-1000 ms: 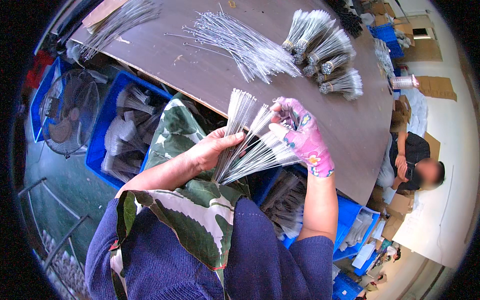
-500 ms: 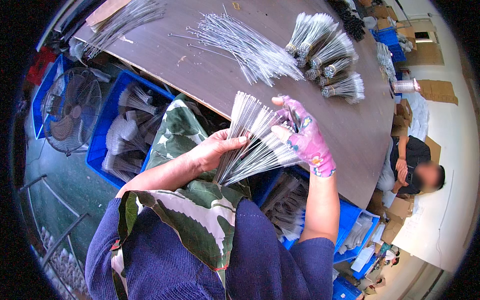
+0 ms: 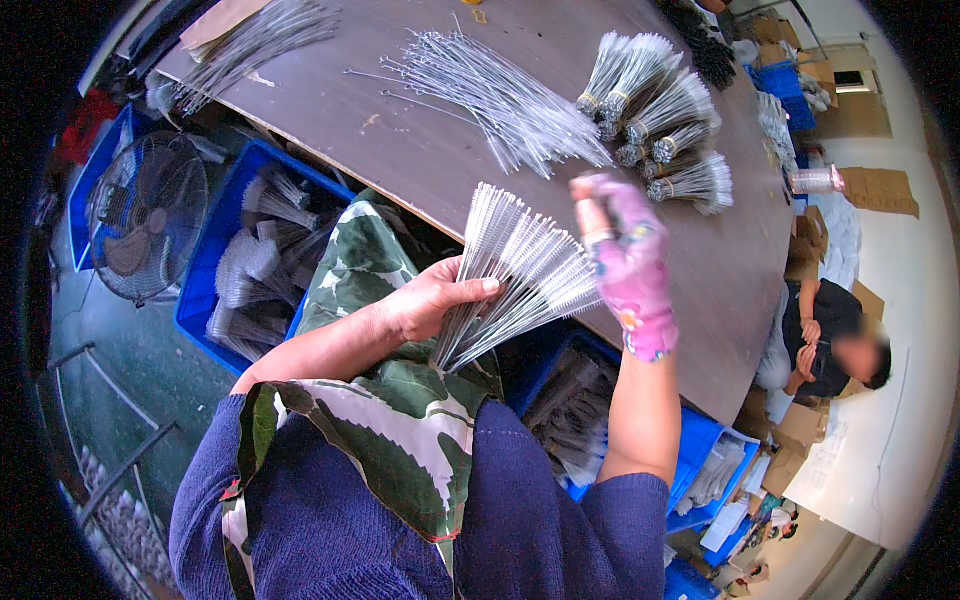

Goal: Assembling and sorting white plastic-bristle brushes with metal stems into bundles and placing them in bins.

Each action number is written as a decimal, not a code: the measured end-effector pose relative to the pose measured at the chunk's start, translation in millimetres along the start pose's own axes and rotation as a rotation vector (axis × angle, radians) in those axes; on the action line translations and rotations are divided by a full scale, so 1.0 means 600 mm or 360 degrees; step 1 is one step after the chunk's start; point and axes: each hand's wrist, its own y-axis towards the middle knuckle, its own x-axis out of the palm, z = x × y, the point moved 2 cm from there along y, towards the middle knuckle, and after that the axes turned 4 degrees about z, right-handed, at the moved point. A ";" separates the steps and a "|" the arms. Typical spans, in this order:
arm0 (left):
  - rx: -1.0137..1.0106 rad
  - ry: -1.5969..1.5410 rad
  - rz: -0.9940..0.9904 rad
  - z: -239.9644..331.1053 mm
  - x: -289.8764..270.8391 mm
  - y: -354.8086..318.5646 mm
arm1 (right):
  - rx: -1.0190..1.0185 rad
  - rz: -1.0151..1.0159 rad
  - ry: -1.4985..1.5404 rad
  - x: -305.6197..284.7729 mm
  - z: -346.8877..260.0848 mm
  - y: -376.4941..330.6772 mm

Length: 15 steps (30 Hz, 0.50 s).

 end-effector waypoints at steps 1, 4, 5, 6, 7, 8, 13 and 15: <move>0.0009 0.0030 0.0031 0.001 -0.002 0.000 | -0.0255 0.0235 -0.0093 -0.007 -0.023 0.000; 0.0045 0.0114 0.0062 0.000 -0.011 -0.004 | 0.0233 0.0133 0.0496 0.008 -0.067 -0.050; 0.0074 0.0173 0.0058 0.002 -0.012 -0.002 | 0.0593 -0.0170 0.0864 0.021 -0.070 -0.067; 0.0073 0.0179 0.0055 0.004 -0.011 -0.001 | 0.0963 -0.0239 0.0959 0.039 -0.060 -0.086; 0.0070 0.0146 0.0026 0.004 -0.010 0.000 | 0.1333 -0.0309 0.1048 0.060 -0.042 -0.105; 0.0055 0.0108 -0.0005 0.002 -0.007 0.001 | 0.1373 -0.0319 0.1253 0.072 -0.019 -0.116; -0.0016 0.0165 -0.0057 0.007 0.016 -0.006 | 0.1409 -0.0120 0.1332 0.087 0.007 -0.139; 0.0066 0.0245 0.0026 0.009 0.019 -0.007 | 0.1455 -0.0062 0.1375 0.087 0.009 -0.143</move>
